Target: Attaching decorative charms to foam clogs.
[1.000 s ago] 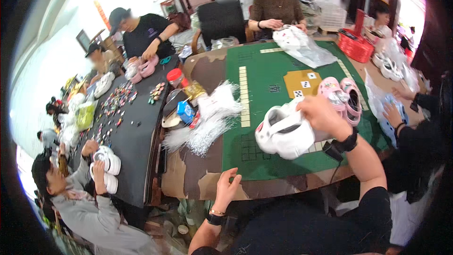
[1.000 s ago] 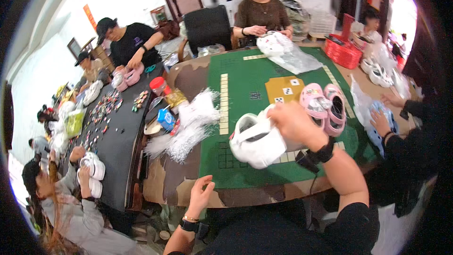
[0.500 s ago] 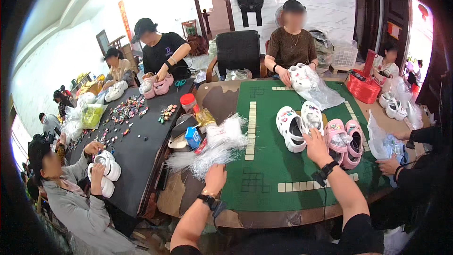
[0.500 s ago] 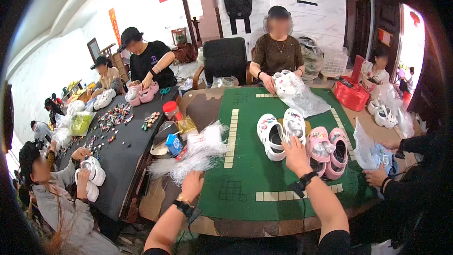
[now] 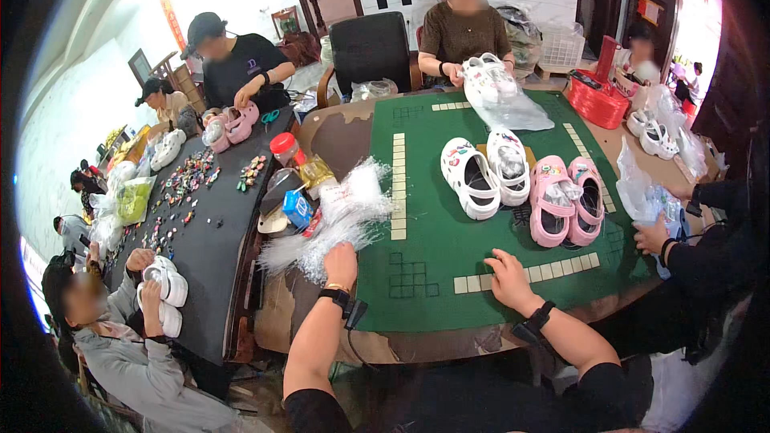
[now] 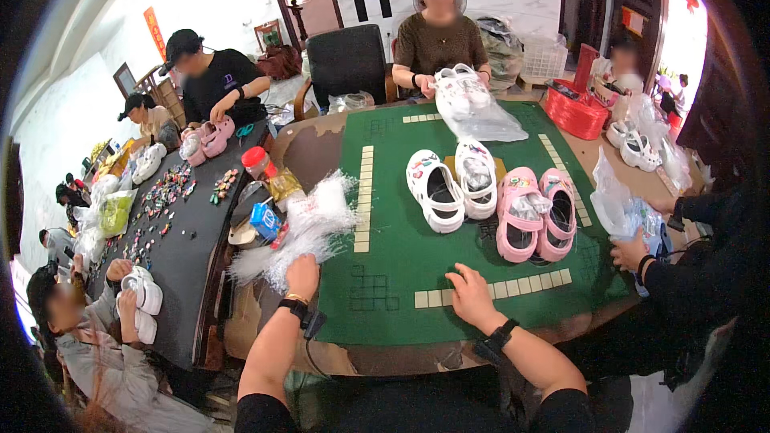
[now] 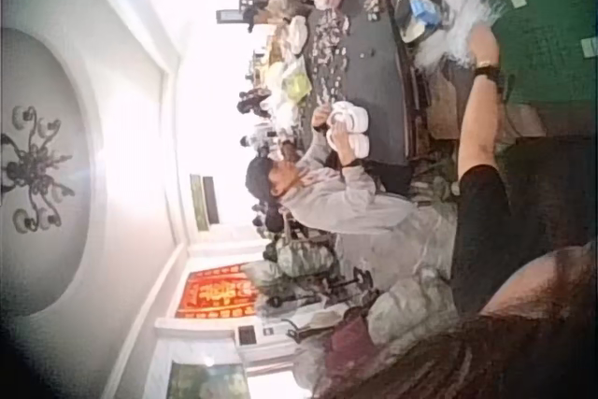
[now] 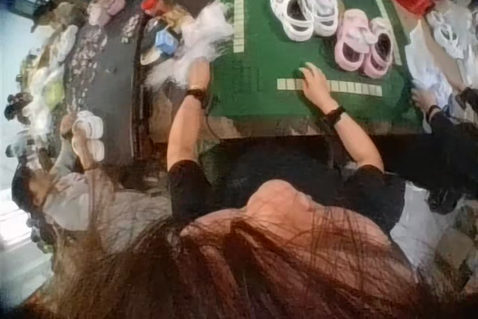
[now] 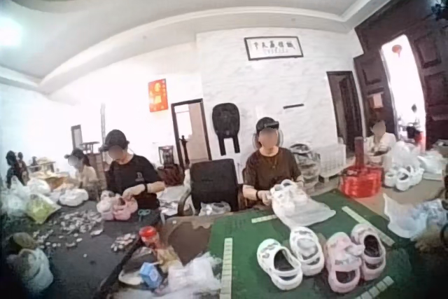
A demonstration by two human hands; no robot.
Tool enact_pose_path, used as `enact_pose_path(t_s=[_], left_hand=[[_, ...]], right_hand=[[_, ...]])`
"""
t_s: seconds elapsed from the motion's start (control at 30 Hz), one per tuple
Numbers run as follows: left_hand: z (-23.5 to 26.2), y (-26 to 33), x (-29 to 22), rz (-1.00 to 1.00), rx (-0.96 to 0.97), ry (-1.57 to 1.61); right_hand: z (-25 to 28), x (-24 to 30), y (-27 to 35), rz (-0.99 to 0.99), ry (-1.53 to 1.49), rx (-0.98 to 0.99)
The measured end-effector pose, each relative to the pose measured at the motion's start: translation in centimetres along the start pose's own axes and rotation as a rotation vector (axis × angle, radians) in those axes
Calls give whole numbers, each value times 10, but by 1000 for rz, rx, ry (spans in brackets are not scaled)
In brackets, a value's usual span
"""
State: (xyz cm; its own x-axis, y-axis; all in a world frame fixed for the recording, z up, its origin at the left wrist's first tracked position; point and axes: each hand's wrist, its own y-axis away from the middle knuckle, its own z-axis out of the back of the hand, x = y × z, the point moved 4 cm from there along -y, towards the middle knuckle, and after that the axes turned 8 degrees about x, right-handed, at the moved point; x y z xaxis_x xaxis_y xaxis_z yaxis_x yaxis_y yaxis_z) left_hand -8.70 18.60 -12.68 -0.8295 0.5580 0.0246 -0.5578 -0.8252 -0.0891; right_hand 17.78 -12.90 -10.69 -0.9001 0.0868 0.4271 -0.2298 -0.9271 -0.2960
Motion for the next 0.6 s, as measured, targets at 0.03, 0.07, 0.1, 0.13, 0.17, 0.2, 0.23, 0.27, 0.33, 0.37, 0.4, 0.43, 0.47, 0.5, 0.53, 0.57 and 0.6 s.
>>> enact_pose_path(t_s=[0.03, 0.07, 0.1, 0.13, 0.17, 0.2, 0.23, 0.27, 0.33, 0.37, 0.4, 0.43, 0.47, 0.5, 0.53, 0.57, 0.6], left_hand=[[-1, -1, 0, 2, 19, -11], [-2, -1, 0, 6, 35, -36], [-2, -2, 0, -1, 30, -17], [-1, -1, 0, -5, 25, -13], [1, -1, 0, -13, 18, -23], [4, -1, 0, -13, -12, 27], [7, 0, 0, -20, -38, 65], [9, 1, 0, -28, -65, 103], [15, 3, 2, -12, -136, 183], [17, 3, 2, -17, -160, 238], [18, 4, 4, -11, -181, 288], [19, 4, 6, -4, -199, 337], [21, 4, 6, -66, -249, 401], [24, 4, 7, -125, -299, 464], [28, 5, 9, -162, -361, 515], [29, 5, 10, -174, -357, 561], [32, 4, 12, -169, -368, 597]], right_hand=[[-4, -1, 2, -9, 12, 0], [-8, -2, 3, -18, 48, -1], [-9, -2, 4, -16, 41, -13], [-10, -2, 5, -20, 34, -19], [-10, -2, 5, -25, 26, -25], [-9, -2, 5, -25, 2, -45], [-9, -2, 5, -27, 1, -47], [-8, -2, 5, -28, 1, -51], [-7, -2, 4, -27, 5, -56], [-7, -2, 4, -27, 8, -55], [-8, -1, 4, -26, 10, -54], [-8, -2, 4, -33, 16, -56], [-8, -2, 4, -40, 21, -56], [-9, -2, 4, -41, 28, -53], [-9, -3, 4, -45, 18, -54], [-9, -4, 5, -43, 7, -50], [-10, -4, 4, -34, -5, -47]])
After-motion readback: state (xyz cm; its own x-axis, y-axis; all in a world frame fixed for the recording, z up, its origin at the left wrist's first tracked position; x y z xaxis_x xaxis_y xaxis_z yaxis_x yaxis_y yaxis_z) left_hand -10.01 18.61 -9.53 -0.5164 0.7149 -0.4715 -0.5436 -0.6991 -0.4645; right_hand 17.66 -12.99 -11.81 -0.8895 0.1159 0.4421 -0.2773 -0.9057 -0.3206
